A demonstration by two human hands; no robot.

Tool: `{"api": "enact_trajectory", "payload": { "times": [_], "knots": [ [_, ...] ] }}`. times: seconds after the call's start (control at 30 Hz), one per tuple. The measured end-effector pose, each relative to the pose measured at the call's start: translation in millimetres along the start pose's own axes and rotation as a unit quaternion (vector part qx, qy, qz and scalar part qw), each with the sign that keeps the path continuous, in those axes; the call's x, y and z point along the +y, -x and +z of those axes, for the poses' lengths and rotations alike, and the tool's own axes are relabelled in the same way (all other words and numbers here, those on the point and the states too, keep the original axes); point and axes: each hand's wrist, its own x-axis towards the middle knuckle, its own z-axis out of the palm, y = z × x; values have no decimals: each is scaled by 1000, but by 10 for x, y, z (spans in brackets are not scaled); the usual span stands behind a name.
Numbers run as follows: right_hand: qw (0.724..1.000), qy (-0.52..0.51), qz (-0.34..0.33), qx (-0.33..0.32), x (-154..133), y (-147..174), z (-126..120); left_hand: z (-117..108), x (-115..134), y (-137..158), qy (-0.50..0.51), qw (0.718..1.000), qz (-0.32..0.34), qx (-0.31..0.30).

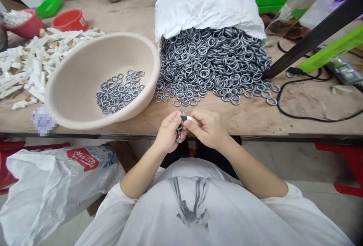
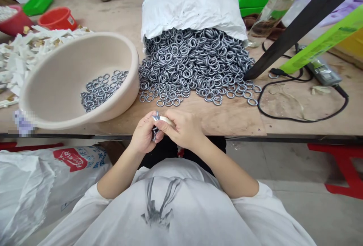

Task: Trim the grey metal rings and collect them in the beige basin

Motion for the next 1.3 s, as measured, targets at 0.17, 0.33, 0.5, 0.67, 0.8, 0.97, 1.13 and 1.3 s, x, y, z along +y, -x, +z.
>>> {"api": "enact_trajectory", "payload": {
  "times": [0.17, 0.33, 0.5, 0.67, 0.8, 0.97, 1.13, 1.3],
  "knots": [
    [1000, -2, 1, -23, -35, -10, -24, -31, 12, -1, 2, 1000, -3, -20],
    [997, 8, 55, -49, 91, -81, -27, -91, 17, 87, -19, 997, -7, -69],
    [975, 149, 137, -93, 222, -368, 106, -174, 48, 221, -31, 994, -12, -100],
    [922, 313, 144, -175, 128, -639, 341, -281, 135, 203, -11, 1000, -15, 20],
    [908, 339, 148, -195, 118, -705, 366, -345, 205, 128, 27, 995, 1, 101],
    [974, 92, 173, -113, 137, -540, 176, -291, 184, 21, 35, 988, 15, 150],
    [907, -359, 196, -102, -12, -254, 159, -131, -26, -81, -51, 994, 55, 83],
    [897, -380, 223, -29, 6, -158, 243, -49, -104, -115, -94, 992, 68, 49]
  ]
}}
